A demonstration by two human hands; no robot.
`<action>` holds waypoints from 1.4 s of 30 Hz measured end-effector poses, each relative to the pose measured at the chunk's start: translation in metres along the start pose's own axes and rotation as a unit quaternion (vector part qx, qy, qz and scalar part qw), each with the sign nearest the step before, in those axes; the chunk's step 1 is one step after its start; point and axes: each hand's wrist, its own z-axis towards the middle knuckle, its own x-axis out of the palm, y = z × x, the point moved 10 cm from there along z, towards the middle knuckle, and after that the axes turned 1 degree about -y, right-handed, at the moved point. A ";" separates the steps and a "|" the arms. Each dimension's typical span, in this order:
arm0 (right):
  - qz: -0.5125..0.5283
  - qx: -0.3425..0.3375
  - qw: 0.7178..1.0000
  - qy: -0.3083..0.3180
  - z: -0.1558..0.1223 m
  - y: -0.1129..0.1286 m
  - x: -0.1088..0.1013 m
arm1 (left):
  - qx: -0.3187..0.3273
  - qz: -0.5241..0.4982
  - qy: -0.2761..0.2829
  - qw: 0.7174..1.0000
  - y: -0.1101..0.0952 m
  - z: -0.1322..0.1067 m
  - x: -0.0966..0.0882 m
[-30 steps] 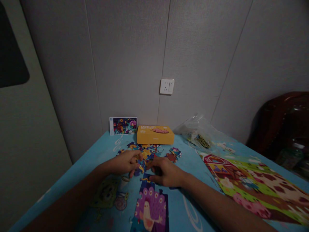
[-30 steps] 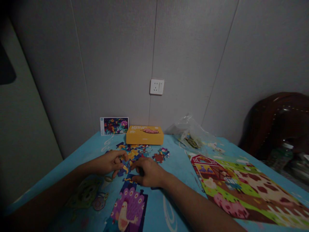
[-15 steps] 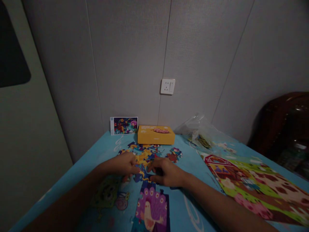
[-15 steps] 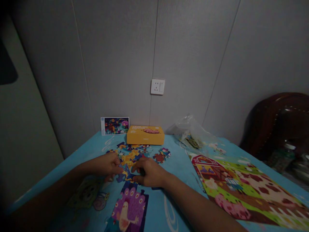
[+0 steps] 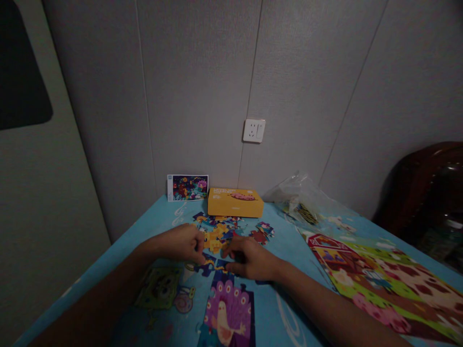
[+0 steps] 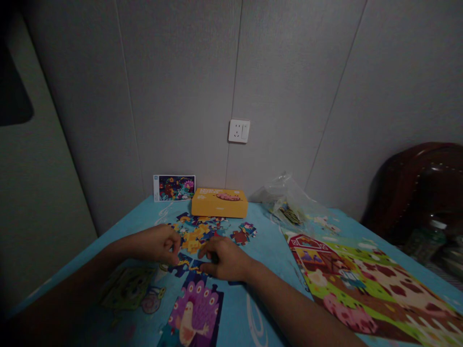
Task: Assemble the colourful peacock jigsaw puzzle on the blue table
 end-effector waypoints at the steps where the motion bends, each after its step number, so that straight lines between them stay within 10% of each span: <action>1: 0.000 0.000 1.000 0.000 0.000 0.000 0.000 | 0.018 -0.020 0.000 1.000 -0.003 -0.001 0.000; 42: 0.004 0.009 1.000 0.004 0.002 -0.001 0.001 | 0.106 -0.089 0.015 0.990 -0.029 0.010 0.021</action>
